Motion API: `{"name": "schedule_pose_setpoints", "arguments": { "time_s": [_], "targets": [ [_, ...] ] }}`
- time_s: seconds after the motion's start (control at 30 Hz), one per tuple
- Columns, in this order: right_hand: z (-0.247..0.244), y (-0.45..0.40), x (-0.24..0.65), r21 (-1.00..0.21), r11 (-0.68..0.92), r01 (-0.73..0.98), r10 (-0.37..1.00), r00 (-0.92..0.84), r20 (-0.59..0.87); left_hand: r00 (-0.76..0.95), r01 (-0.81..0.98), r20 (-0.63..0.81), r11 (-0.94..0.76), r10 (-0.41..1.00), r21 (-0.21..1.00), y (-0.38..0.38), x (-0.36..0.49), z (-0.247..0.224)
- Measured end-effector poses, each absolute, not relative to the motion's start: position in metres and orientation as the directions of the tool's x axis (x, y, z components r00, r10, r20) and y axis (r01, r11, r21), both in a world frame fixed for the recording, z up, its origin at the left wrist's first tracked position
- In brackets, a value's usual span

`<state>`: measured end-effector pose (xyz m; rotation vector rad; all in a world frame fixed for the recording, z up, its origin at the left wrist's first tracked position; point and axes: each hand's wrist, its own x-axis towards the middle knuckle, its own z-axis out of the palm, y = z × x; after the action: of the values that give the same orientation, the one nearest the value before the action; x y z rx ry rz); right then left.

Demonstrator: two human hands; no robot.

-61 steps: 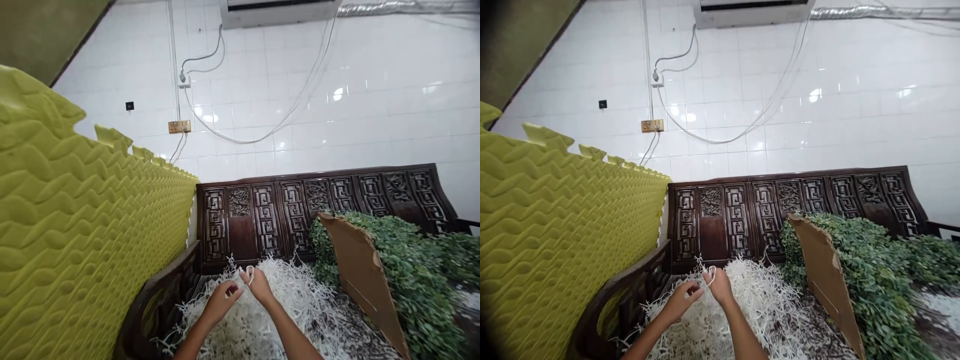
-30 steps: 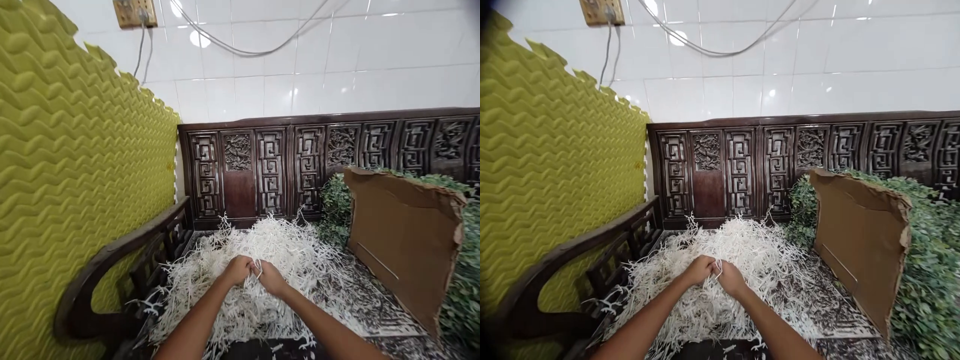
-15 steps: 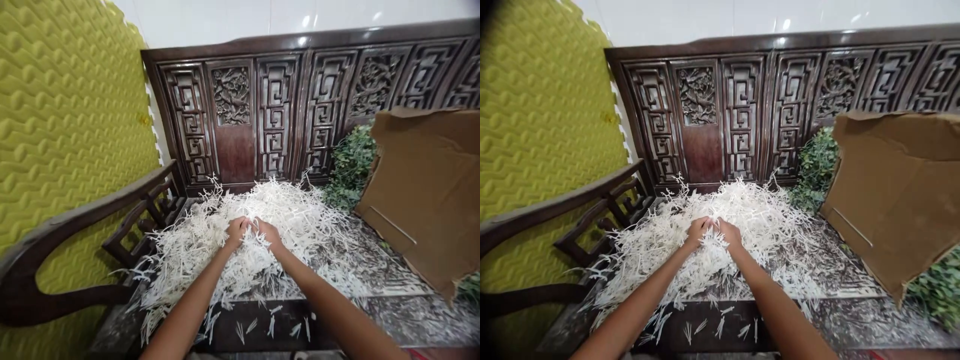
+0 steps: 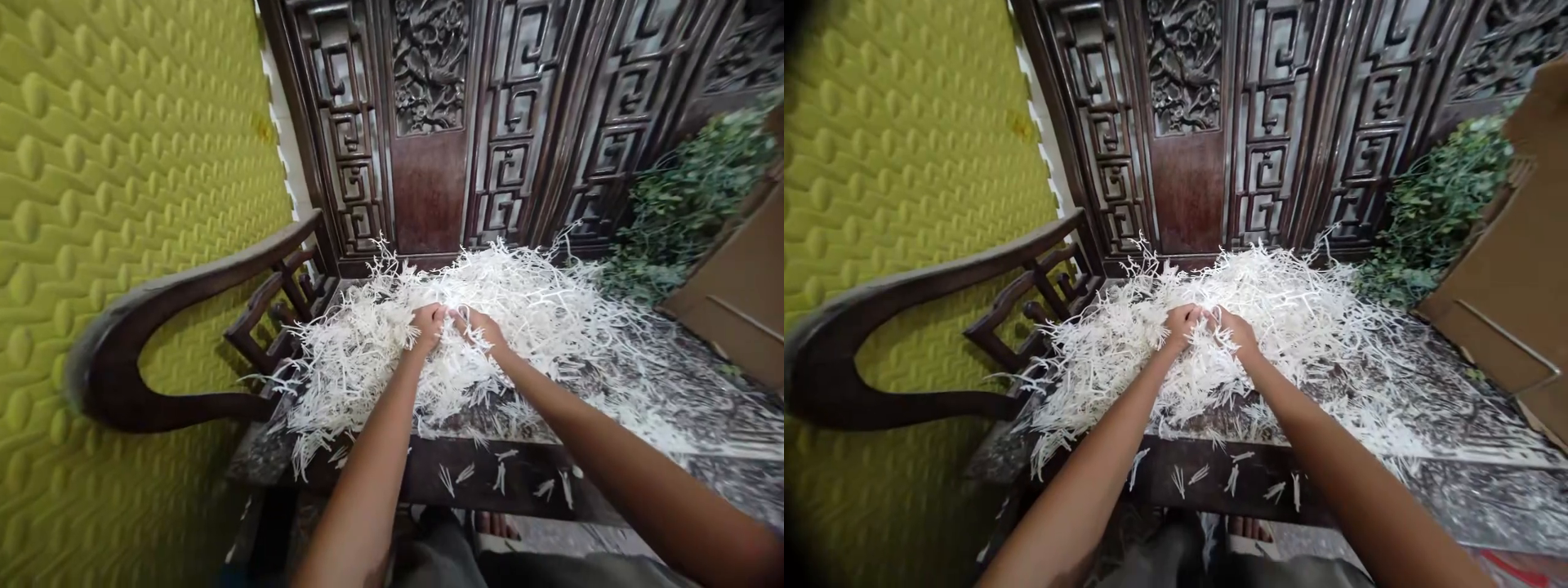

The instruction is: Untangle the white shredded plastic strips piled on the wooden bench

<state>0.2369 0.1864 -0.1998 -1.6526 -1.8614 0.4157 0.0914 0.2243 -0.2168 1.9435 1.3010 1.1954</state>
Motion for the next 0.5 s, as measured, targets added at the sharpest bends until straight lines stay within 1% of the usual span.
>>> {"name": "schedule_pose_setpoints", "arguments": {
  "time_s": [0.1,0.23,0.37,0.5],
  "targets": [
    [-0.199,0.184,0.237,-0.612,0.183,0.769,0.968,-0.034,0.248,0.149,0.438,0.397,-0.421,0.906,0.795,0.222,0.091,-0.217],
    [-0.199,0.178,0.235,-0.662,0.217,0.717,0.957,-0.021,0.29,0.166,0.406,0.423,-0.453,0.891,0.794,0.218,0.089,-0.213],
    [-0.201,0.175,0.235,-0.74,0.261,0.62,0.946,-0.011,0.325,0.189,0.362,0.417,-0.458,0.889,0.812,0.218,0.087,-0.209],
    [-0.198,0.17,0.238,-0.834,0.269,0.482,0.953,-0.007,0.303,0.21,0.279,0.367,-0.416,0.906,0.866,0.215,0.084,-0.205]
  ]
}}
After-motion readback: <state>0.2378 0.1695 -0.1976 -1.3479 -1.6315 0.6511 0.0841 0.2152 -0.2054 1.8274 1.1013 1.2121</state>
